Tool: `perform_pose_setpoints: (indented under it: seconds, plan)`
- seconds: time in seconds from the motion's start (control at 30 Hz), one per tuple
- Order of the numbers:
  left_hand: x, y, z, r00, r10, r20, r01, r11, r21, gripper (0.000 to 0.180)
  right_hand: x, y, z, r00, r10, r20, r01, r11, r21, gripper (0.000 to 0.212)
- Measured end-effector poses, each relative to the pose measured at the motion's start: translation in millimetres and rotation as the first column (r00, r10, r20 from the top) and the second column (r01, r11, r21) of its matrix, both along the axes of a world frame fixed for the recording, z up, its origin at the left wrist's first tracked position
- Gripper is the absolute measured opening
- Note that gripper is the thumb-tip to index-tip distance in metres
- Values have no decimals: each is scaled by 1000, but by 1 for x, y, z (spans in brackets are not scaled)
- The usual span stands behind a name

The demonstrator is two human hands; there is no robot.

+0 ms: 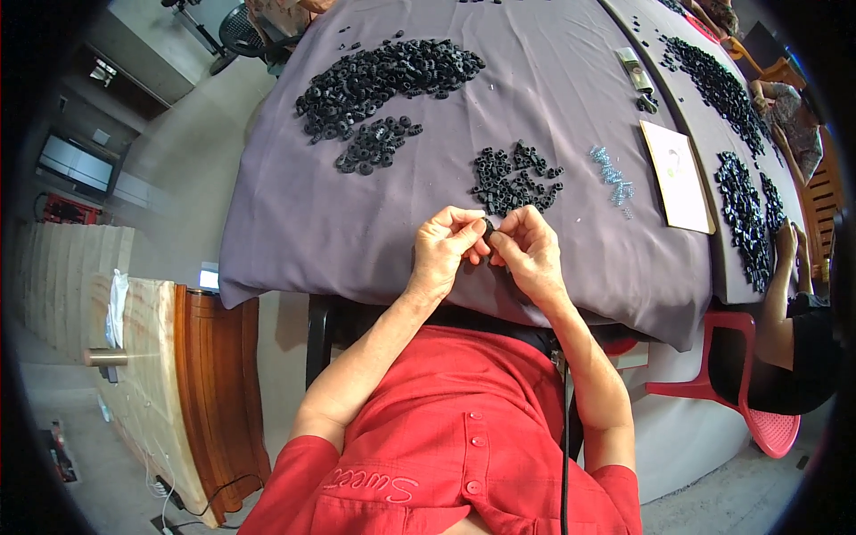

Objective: The person picks up a black plastic component and a small metal pin by hand, inserts the pin into the component, and places the assembled piece onto the table, repeating the process.

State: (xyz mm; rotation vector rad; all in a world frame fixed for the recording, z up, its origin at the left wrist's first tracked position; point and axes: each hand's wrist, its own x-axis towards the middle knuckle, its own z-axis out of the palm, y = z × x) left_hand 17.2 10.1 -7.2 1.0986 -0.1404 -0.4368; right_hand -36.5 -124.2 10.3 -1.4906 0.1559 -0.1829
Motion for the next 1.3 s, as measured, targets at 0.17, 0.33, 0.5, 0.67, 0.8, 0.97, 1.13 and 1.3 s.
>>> perform_pose_setpoints:
  seconds: [0.17, 0.33, 0.5, 0.67, 0.8, 0.97, 1.13, 1.3]
  plan:
    - [-3, -2, 2, 1000, 11, 22, -12, 999, 44, 9, 0, 0, -4, 1000, -25, 18, 26, 999, -25, 14]
    - [-6, -6, 2, 995, 54, 83, -60, 995, 74, 8, 0, 1, -5, 999, -38, 30, 40, 999, -35, 15]
    - [-5, -4, 3, 994, 62, 86, -70, 993, 94, 8, 1, 5, -7, 997, -67, 46, 72, 990, -118, 13]
    - [0, -2, 8, 999, 12, -40, -11, 1000, 11, 17, -2, 1, 0, 999, 15, 48, -13, 999, -30, 15]
    - [5, 5, 10, 996, -75, -58, 73, 997, -21, 28, -4, -6, 1, 991, 82, 102, -62, 979, -192, 23]
    - [5, 6, 15, 988, -144, -64, 142, 989, -26, 28, -3, -12, 11, 974, 170, 152, -85, 889, -449, 36]
    - [4, 6, 15, 974, -209, -91, 210, 978, 3, 29, -1, -13, 1, 955, 196, 225, -92, 910, -403, 36]
    - [8, 9, 14, 922, -331, -200, 304, 940, -152, 33, 2, -7, -11, 925, 146, 350, -54, 964, -259, 35]
